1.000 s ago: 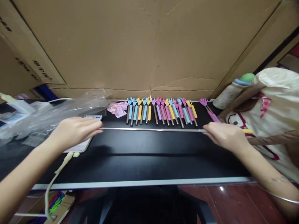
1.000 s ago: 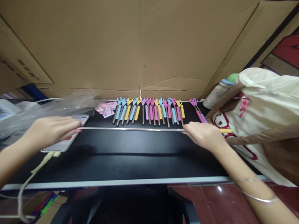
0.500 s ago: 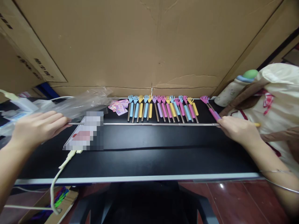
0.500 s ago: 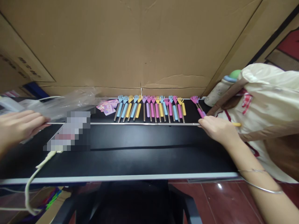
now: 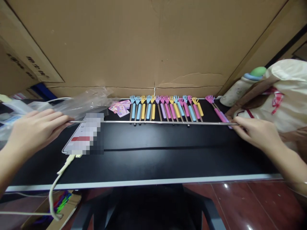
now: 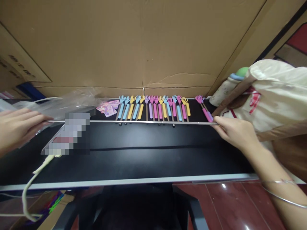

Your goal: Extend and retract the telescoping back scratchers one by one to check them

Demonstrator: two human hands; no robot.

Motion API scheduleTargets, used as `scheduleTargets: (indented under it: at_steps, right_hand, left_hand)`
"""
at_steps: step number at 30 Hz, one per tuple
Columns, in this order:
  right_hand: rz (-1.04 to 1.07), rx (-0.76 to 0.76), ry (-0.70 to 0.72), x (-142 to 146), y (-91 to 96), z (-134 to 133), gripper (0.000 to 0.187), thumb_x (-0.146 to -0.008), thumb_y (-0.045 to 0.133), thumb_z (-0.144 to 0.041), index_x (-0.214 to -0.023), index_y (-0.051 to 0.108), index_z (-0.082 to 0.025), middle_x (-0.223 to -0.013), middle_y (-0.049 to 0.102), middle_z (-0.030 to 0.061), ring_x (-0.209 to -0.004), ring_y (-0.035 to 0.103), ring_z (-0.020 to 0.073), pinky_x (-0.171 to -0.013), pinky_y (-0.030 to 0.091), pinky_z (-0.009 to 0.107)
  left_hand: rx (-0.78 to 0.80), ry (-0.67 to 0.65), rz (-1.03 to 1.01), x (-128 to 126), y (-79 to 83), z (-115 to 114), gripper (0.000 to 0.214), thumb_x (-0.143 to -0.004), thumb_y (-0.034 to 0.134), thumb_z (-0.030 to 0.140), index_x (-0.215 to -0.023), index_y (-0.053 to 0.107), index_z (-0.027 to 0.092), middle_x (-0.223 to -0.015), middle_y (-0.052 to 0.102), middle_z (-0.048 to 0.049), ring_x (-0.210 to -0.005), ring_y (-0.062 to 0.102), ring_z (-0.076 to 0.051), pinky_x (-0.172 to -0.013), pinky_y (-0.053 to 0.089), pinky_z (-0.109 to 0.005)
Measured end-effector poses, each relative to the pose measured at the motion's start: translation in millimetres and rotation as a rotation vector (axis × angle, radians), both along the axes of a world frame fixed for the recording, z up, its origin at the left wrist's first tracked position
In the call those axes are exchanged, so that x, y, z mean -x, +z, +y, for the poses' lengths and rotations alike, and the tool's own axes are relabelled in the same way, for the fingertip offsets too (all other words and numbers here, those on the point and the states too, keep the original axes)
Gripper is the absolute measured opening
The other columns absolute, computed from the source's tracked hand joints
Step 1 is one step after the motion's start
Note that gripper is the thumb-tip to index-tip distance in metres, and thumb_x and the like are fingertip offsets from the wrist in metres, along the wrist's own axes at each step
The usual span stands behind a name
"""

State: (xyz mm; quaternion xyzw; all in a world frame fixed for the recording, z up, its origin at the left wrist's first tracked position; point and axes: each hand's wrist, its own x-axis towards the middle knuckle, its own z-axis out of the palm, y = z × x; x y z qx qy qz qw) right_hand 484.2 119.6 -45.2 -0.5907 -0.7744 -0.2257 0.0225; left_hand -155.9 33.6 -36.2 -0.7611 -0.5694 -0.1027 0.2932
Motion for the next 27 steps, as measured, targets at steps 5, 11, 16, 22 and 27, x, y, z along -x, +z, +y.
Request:
scheduleTargets:
  at_steps: [5, 11, 16, 22, 27]
  right_hand:
    - [-0.03, -0.048, 0.125, 40, 0.8, 1, 0.019, -0.087, 0.048, -0.032, -0.074, 0.054, -0.02, -0.07, 0.064, 0.0066, -0.063, 0.055, 0.0163, -0.053, 0.021, 0.025]
    - [-0.044, -0.164, 0.502, 166, -11.5, -39, 0.023, -0.093, 0.043, -0.025, -0.075, 0.056, -0.019, -0.061, 0.058, 0.0004, -0.052, 0.053, 0.0124, -0.049, 0.013, 0.025]
    - [-0.004, -0.162, 0.484, 207, -17.5, -53, 0.021, -0.095, 0.043, -0.021, -0.08, 0.058, -0.018, -0.063, 0.058, -0.0001, -0.047, 0.05, 0.0109, -0.048, 0.013, 0.027]
    - [-0.031, -0.333, 0.618, 199, -11.3, -57, 0.025, -0.094, 0.047, -0.02, -0.07, 0.055, -0.019, -0.058, 0.05, -0.0019, -0.051, 0.044, 0.0107, -0.052, 0.02, 0.027]
    - [-0.086, -0.482, 0.613, 156, -7.0, -43, 0.028, -0.093, 0.046, -0.023, -0.067, 0.055, -0.019, -0.057, 0.048, -0.0007, -0.055, 0.037, 0.012, -0.055, 0.019, 0.027]
  left_hand:
    - [0.063, -0.153, 0.098, -49, -5.0, 20, 0.03, -0.097, 0.038, 0.036, -0.089, 0.063, 0.022, -0.077, 0.065, -0.0012, -0.074, 0.056, -0.018, -0.064, 0.032, -0.029]
    - [0.007, -0.416, 0.081, -180, -20.0, 19, 0.024, -0.097, 0.042, 0.024, -0.077, 0.055, 0.021, -0.066, 0.061, -0.0006, -0.061, 0.056, -0.017, -0.056, 0.03, -0.03]
    - [0.054, -0.408, 0.041, -210, -22.6, 17, 0.018, -0.096, 0.048, 0.026, -0.079, 0.053, 0.021, -0.066, 0.061, -0.0007, -0.062, 0.057, -0.018, -0.053, 0.028, -0.032]
    - [-0.028, -0.466, 0.102, -197, -15.2, 4, 0.021, -0.096, 0.045, 0.024, -0.077, 0.052, 0.021, -0.063, 0.056, 0.0001, -0.06, 0.053, -0.017, -0.055, 0.03, -0.032]
    - [-0.115, -0.415, 0.182, -148, -4.6, -2, 0.022, -0.096, 0.047, 0.024, -0.076, 0.055, 0.021, -0.064, 0.057, 0.0017, -0.064, 0.051, -0.015, -0.058, 0.029, -0.029]
